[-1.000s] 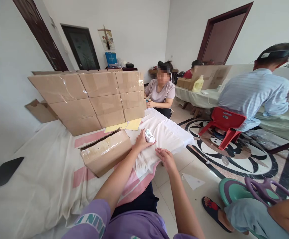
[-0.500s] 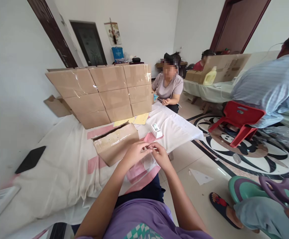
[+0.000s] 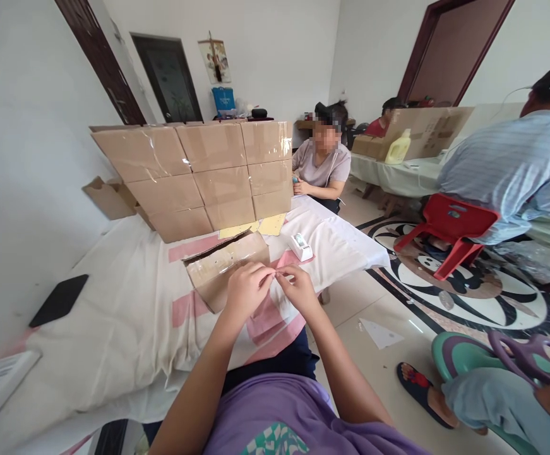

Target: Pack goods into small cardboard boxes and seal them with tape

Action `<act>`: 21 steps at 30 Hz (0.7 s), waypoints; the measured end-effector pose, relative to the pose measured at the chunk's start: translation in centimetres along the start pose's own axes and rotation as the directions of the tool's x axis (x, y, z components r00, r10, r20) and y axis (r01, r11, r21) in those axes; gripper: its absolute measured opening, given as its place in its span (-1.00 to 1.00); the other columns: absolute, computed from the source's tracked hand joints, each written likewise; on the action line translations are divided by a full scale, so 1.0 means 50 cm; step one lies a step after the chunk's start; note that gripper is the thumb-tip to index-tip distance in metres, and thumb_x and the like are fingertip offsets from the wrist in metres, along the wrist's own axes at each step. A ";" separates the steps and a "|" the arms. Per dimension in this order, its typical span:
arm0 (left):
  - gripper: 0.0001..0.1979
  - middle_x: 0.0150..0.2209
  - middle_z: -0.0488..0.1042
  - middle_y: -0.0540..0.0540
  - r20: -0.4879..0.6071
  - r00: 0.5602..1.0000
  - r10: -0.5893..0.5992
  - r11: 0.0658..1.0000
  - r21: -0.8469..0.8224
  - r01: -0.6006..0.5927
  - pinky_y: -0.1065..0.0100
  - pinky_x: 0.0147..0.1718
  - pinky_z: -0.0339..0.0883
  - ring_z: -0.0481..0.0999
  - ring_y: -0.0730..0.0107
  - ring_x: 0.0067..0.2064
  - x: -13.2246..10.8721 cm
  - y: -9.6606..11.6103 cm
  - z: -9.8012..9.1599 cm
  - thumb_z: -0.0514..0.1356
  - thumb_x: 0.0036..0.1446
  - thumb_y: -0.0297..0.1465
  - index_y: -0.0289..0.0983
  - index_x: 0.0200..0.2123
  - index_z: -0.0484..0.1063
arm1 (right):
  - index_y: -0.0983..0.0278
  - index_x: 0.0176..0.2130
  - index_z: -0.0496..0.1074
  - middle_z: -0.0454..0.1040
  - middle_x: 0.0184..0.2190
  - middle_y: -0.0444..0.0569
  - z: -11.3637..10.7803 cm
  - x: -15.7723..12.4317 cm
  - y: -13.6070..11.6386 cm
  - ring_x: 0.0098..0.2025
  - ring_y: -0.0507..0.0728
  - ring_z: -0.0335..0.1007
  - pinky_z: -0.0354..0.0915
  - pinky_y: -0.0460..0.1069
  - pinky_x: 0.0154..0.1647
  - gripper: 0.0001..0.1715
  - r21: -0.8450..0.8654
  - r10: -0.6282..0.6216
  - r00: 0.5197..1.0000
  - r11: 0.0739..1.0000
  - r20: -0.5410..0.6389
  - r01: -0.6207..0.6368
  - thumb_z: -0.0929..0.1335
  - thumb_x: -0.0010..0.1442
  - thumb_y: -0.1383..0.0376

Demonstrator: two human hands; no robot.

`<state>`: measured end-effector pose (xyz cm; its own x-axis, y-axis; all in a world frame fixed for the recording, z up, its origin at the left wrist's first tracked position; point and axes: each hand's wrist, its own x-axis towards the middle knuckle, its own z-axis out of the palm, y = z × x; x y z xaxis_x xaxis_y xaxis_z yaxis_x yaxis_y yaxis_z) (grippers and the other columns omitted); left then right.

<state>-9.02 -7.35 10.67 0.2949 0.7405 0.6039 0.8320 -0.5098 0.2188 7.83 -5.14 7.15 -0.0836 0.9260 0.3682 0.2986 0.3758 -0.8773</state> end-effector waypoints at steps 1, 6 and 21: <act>-0.81 -0.28 0.63 -0.05 -0.024 1.000 0.000 1.000 0.014 0.001 0.23 -0.24 0.33 0.58 0.25 -0.20 -0.003 -0.001 0.000 0.18 0.38 -0.40 -0.15 -0.24 0.62 | 0.16 -0.23 0.65 0.63 -0.17 0.04 0.006 0.007 -0.001 -0.08 0.25 0.55 0.44 0.09 -0.17 -0.78 -0.014 -0.007 1.000 1.000 -0.024 0.007 0.41 0.20 0.14; -0.78 -0.30 0.62 -0.04 -0.232 0.971 -0.059 0.996 -0.075 0.043 0.29 -0.23 0.34 0.59 0.31 -0.23 -0.015 -0.022 -0.032 0.14 0.40 -0.41 -0.17 -0.25 0.58 | 0.20 -0.11 0.64 0.55 -0.02 0.12 0.025 0.067 -0.018 0.11 0.33 0.48 0.38 0.23 0.20 -0.72 -0.183 -0.176 0.978 0.971 -0.115 0.153 0.42 0.18 0.20; -0.86 -0.35 0.57 0.00 -0.279 0.852 -0.443 0.886 -0.283 0.367 0.35 -0.32 0.32 0.49 0.39 -0.35 -0.065 -0.148 -0.185 0.20 0.27 -0.37 -0.18 -0.31 0.56 | 0.19 -0.08 0.66 0.55 0.17 0.06 0.150 0.287 -0.017 0.20 0.24 0.50 0.33 0.18 0.31 -0.72 -0.054 -0.205 0.934 0.972 0.292 0.230 0.39 0.26 0.30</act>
<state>-20.49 -10.05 14.18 -0.2483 0.7344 0.6316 0.7122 -0.3035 0.6330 -0.77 8.11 10.90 -0.4166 0.7987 0.4342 0.3225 0.5764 -0.7509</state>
